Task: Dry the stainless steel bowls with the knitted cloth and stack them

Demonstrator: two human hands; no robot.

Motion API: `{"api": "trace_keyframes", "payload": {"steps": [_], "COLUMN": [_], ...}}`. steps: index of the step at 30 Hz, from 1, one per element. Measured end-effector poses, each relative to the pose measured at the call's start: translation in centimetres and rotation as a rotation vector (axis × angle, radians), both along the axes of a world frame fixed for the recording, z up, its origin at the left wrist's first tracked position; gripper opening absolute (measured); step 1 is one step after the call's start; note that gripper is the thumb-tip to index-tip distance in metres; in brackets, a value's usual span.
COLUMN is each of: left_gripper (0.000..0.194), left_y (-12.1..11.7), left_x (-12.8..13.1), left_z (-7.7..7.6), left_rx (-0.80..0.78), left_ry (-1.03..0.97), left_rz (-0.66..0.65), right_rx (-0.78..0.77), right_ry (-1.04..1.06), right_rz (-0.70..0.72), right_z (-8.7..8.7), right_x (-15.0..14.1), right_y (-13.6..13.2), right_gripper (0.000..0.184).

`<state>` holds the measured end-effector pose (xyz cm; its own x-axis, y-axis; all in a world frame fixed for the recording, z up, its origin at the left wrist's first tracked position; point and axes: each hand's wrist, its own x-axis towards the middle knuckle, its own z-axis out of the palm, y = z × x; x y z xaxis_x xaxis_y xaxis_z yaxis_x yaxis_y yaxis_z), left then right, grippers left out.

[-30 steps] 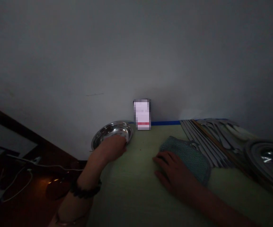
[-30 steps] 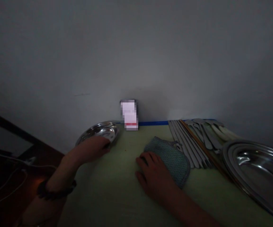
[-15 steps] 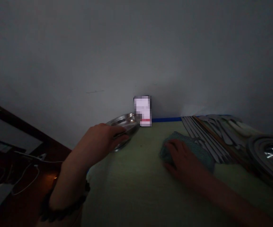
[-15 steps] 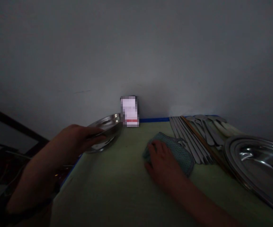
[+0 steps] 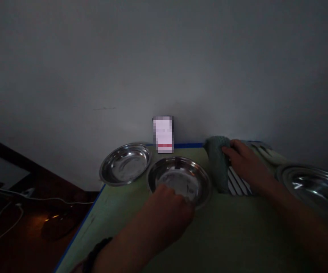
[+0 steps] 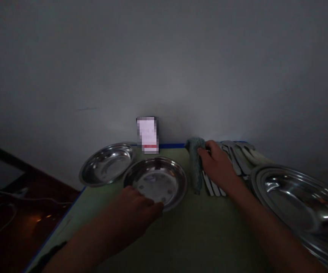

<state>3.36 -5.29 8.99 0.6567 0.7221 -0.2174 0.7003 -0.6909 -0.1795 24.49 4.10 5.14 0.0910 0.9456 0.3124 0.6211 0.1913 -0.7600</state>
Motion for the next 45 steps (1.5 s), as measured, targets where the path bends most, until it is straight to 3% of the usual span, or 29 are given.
{"api": "trace_keyframes", "payload": {"steps": [3,5,6,8,11,14,15,16,18,21,25,30,33,36,40,42,45], "left_gripper": [0.017,0.038,0.041,0.034,0.045,0.053,0.055,0.057,0.056,0.036,0.025,0.037,0.039,0.041,0.041,0.039,0.038], "left_y": [0.4,1.3,1.9,3.3,5.3,6.4,6.6,6.8,6.9,7.1,6.9,5.9,5.2,4.7,4.8,5.4,7.2], "left_x": [-0.1,-1.0,-1.6,-2.9,-4.4,-4.7,-4.6,-4.5,-4.3,-4.2,-3.8,-2.5,-1.7,-1.2,-1.2,-1.4,-1.4], "left_z": [-0.6,-0.7,-0.7,-1.0,-2.7,-4.7,-5.2,-5.5,-5.7,-5.7,-6.5,-7.3,-6.8,-5.8,-2.9,-0.8,2.1], "left_rx": [-0.098,-0.195,-0.192,-0.013,0.128,0.052,0.021,-0.006,-0.049,-0.129,-0.234,-0.387,-0.529,-0.522,-0.363,-0.245,-0.005], "left_ry": [-0.077,-0.191,-0.276,-0.453,-0.505,-0.587,-0.636,-0.682,-0.751,-0.815,-1.013,-1.407,-1.773,-1.847,-1.688,-1.621,-1.753], "left_rz": [0.054,0.08,0.072,0.054,0.252,0.374,0.419,0.461,0.533,0.59,0.649,0.726,0.758,0.714,0.526,0.448,0.321], "right_rx": [0.033,0.059,0.063,0.067,0.08,0.023,0.003,0.0,0.045,0.07,-0.019,0.095,0.224,0.27,0.227,0.221,0.314], "right_ry": [-0.041,-0.063,-0.067,-0.061,-0.097,-0.262,-0.314,-0.354,-0.411,-0.492,-0.521,-0.624,-0.701,-0.644,-0.391,-0.235,0.024], "right_rz": [0.05,0.12,0.158,0.227,0.407,0.695,0.729,0.7,0.499,0.278,0.314,0.263,0.161,0.115,0.1,0.049,-0.134], "right_z": [0.6,0.6,0.7,0.9,1.4,1.6,1.4,1.1,-0.2,-2.8,-5.1,-4.3,-3.6,-3.0,-0.9,1.0,3.6], "right_x": [-0.1,-0.4,-0.6,-1.0,-1.4,-1.7,-1.8,-2.0,-2.6,-3.4,-3.7,-3.7,-4.1,-4.5,-4.6,-4.3,-3.8], "right_y": [-0.3,-0.7,-0.9,-1.5,-2.4,-3.1,-3.1,-3.2,-3.1,-2.7,-2.3,-2.2,-2.4,-2.2,-0.5,0.9,2.7], "right_gripper": [0.02,0.019,0.018,0.016,0.015,0.014,0.017,0.021,0.026,0.044,0.066,0.071,0.081,0.071,0.036,0.032,0.035]}}
